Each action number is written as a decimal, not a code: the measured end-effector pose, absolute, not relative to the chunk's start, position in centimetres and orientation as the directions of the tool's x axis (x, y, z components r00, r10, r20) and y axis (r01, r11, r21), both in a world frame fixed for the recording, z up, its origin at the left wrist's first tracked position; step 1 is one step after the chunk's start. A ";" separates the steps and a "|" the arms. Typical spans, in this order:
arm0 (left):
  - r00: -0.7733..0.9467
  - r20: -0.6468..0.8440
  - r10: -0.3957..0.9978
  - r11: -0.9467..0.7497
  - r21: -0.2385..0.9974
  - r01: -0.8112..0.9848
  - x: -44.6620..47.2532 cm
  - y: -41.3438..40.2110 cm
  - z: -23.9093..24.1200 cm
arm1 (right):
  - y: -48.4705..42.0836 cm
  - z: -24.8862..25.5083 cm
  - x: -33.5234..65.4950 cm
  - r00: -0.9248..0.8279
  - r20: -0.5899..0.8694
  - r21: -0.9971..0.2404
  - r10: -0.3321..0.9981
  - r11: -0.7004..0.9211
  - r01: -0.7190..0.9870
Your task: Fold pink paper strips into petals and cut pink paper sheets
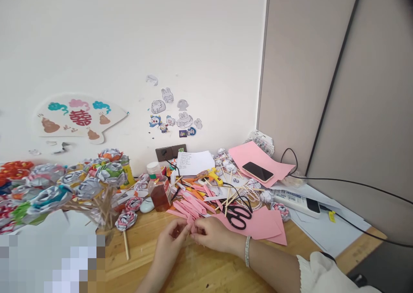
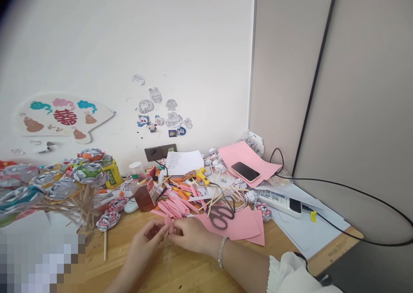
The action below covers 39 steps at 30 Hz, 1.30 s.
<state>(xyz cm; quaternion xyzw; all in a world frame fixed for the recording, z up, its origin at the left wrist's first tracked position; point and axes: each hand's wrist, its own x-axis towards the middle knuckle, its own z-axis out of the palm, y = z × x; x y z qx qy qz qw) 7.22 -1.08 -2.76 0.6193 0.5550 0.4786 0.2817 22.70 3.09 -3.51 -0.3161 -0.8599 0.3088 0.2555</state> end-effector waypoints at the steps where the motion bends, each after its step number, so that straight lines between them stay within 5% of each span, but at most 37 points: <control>1: -0.077 0.281 0.957 -0.226 0.883 0.412 7.2 -1.1 -2.8 | 3.1 -3.6 22.7 -0.668 0.239 -0.685 0.705 0.610 0.398; 11: -0.051 0.219 0.974 -0.192 0.927 0.323 7.3 -1.0 -2.7 | 2.7 -2.6 23.1 -0.772 0.227 -0.778 0.594 0.588 0.224; 22: -0.044 0.218 0.975 -0.194 0.932 0.306 6.9 -0.8 -3.1 | 2.8 -2.8 23.1 -0.782 0.240 -0.757 0.575 0.615 0.220; 39: -0.228 0.279 0.933 -0.205 0.931 0.303 6.4 -0.6 -2.9 | 4.3 -2.8 22.7 -0.484 0.244 -0.863 0.840 0.416 0.287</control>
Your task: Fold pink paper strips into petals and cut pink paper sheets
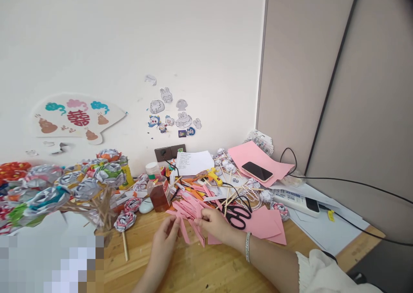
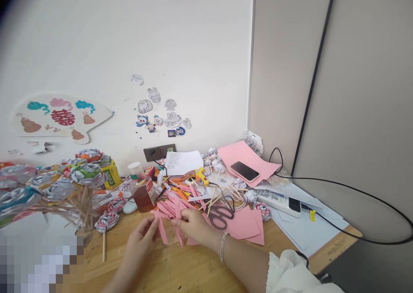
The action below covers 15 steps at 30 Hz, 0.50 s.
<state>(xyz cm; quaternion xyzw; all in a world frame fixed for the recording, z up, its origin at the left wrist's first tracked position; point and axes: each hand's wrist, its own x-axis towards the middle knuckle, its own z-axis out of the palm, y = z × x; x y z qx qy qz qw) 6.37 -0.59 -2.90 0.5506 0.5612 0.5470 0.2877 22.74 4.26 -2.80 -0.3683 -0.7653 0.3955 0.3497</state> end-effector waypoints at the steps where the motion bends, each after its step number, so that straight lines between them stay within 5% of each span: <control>1: -0.223 0.273 0.936 -0.206 0.937 0.282 6.4 -0.5 -3.1 | 4.3 -2.8 22.7 -0.470 0.239 -0.858 0.850 0.411 0.307; 10: -0.066 0.186 0.980 -0.172 0.969 0.180 7.2 -0.6 -3.2 | 3.8 -3.8 22.7 -0.738 0.162 -0.777 0.655 0.545 0.314; 15: -0.038 0.191 0.981 -0.178 0.960 0.215 7.7 -1.2 -2.4 | 3.9 -3.9 22.7 -0.714 0.158 -0.746 0.682 0.556 0.367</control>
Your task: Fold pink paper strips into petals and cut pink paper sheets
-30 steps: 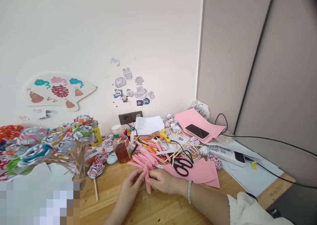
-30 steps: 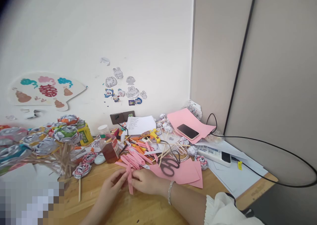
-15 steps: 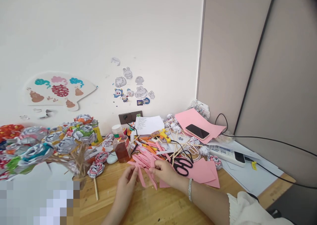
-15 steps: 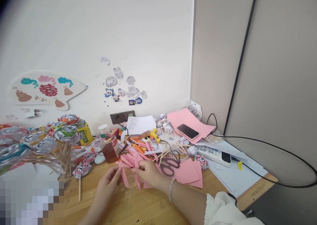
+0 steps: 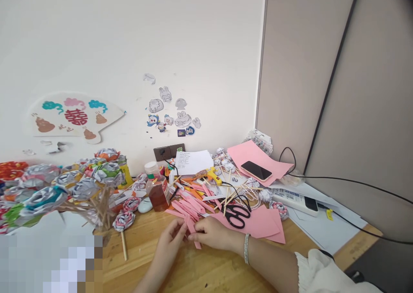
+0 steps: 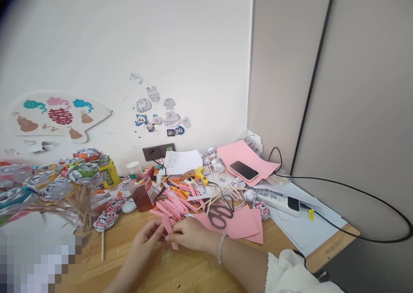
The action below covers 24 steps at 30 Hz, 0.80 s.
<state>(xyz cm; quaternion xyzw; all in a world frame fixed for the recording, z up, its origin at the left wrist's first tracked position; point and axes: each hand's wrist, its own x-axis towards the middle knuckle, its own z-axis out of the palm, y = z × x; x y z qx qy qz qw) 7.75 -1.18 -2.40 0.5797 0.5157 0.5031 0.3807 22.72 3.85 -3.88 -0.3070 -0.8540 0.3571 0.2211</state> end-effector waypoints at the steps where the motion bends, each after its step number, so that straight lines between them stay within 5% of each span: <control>1: -0.041 0.193 0.980 -0.180 0.961 0.208 7.8 -1.2 -2.3 | 3.9 -3.9 22.7 -0.704 0.161 -0.752 0.692 0.548 0.367; 24: -0.031 0.290 0.956 -0.250 0.869 0.427 7.8 -1.9 -2.5 | 3.6 -4.0 22.8 -0.732 0.139 -0.846 0.667 0.465 0.262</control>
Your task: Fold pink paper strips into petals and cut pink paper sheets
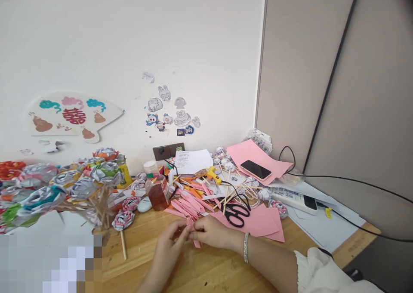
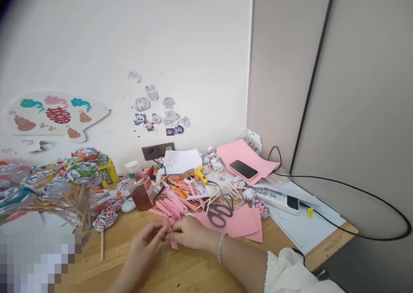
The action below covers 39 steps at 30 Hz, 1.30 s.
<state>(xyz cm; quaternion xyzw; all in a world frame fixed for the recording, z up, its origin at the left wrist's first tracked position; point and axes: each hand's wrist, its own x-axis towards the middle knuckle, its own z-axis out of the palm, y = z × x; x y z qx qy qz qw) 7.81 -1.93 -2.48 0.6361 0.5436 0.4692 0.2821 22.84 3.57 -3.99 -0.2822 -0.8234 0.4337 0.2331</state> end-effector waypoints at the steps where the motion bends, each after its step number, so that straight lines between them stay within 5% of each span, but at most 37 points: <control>1: -0.037 0.289 0.957 -0.249 0.876 0.413 7.9 -2.0 -2.4 | 3.5 -4.0 22.9 -0.733 0.141 -0.850 0.665 0.462 0.255; 11: -0.190 0.209 0.959 -0.216 0.976 -0.017 8.1 -2.0 -1.0 | 2.9 -2.4 23.2 -0.588 0.287 -0.713 0.757 0.578 0.396; 18: -0.193 0.033 0.981 -0.102 0.929 -0.356 8.1 -1.6 -1.6 | 2.8 -2.3 23.1 -0.656 0.381 -0.552 0.652 0.729 0.405; 25: -0.147 -0.058 0.987 -0.008 0.909 -0.417 8.4 -1.5 -1.9 | 2.9 -3.1 22.7 -0.620 0.508 -0.201 0.598 0.782 0.590; 32: -0.073 -0.134 0.988 0.102 0.937 -0.334 8.9 -1.9 -2.0 | 2.7 -3.2 22.5 -0.686 0.523 0.007 0.505 0.803 0.596; 39: -0.108 -0.069 0.992 0.030 0.943 -0.333 8.1 -0.9 -2.8 | 2.2 -2.1 22.7 -0.681 0.466 -0.055 0.565 0.787 0.615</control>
